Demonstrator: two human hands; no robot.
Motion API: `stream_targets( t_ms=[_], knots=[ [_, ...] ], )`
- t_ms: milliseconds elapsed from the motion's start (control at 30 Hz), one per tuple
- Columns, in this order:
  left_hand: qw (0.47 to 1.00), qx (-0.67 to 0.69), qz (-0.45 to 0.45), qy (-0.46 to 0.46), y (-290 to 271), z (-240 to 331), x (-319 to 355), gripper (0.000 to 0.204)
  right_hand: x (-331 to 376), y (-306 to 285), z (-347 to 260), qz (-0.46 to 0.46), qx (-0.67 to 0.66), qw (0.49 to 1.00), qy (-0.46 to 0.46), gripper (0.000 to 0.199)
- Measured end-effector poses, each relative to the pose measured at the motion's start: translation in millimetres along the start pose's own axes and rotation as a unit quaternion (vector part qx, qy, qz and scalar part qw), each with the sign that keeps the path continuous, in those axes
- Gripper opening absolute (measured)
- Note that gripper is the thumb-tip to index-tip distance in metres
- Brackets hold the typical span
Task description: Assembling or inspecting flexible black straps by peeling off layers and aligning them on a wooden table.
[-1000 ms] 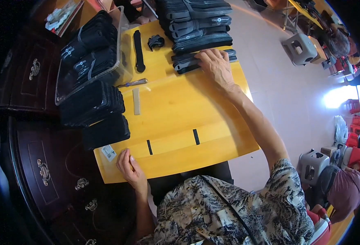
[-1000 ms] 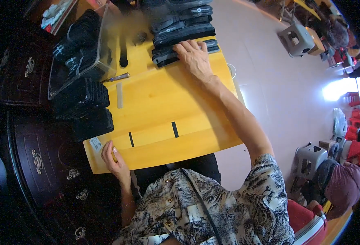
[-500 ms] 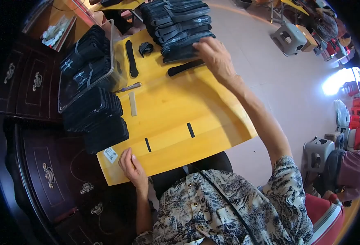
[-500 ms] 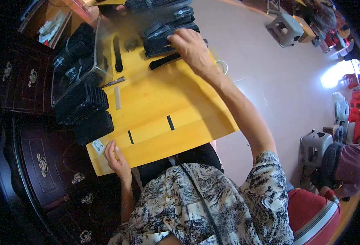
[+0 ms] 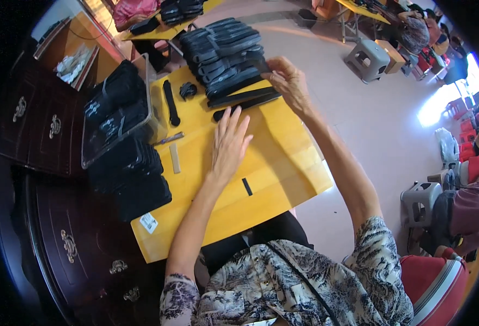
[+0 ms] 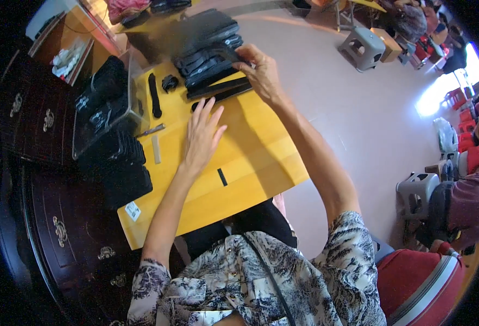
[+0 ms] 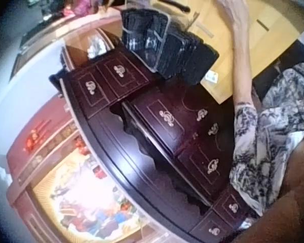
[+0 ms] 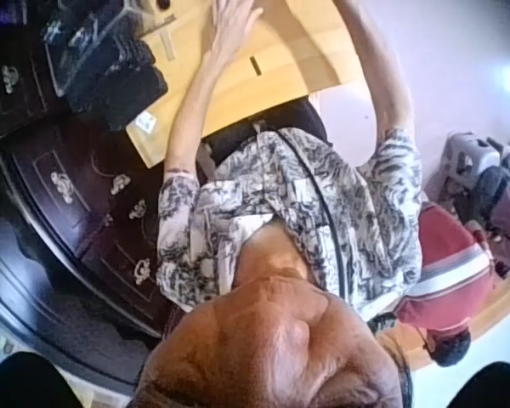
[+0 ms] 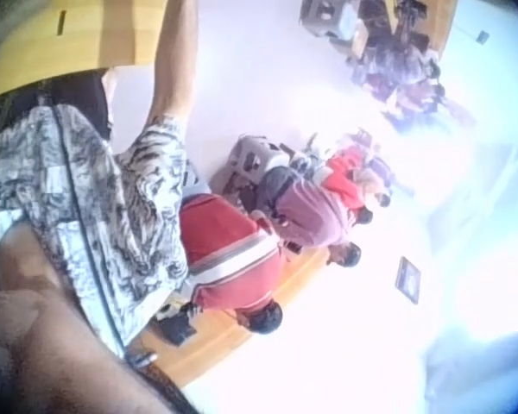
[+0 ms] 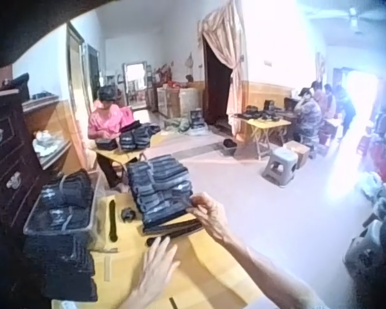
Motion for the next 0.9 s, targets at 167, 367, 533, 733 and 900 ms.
stream_targets(
  t_ms=[167, 367, 533, 733, 900],
  knots=[
    [0.996, -0.077, 0.004, 0.035, 48, -40, -68, 0.055, -1, -7, 2, -0.024, -0.006, 1.000, 0.016, 0.027],
    [0.995, -0.097, 0.002, 0.032, 75, -53, -77, 0.052, 9, -29, 29, -0.002, -0.153, 0.985, 0.081, 0.024],
    [0.994, -0.108, -0.030, 0.010, 81, -52, -77, 0.055, 11, -88, 77, 0.148, -0.235, 0.955, 0.106, 0.024],
    [0.993, -0.116, -0.022, 0.016, 81, -54, -81, 0.056, 47, -112, 54, 0.092, -0.118, 0.976, 0.156, 0.032],
    [0.996, -0.085, 0.026, 0.014, 53, -54, -79, 0.059, 106, -66, -4, -0.036, -0.281, 0.908, 0.310, 0.034]
  ],
)
Point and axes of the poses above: each hand's wrist, its own x-axis away from the middle knuckle, its own y-axis out of the palm, z = x × y, the point moved 10 cm from there along -x, towards the middle knuckle, and after that the axes turned 12 degrees about x, right-handed, at the moved point
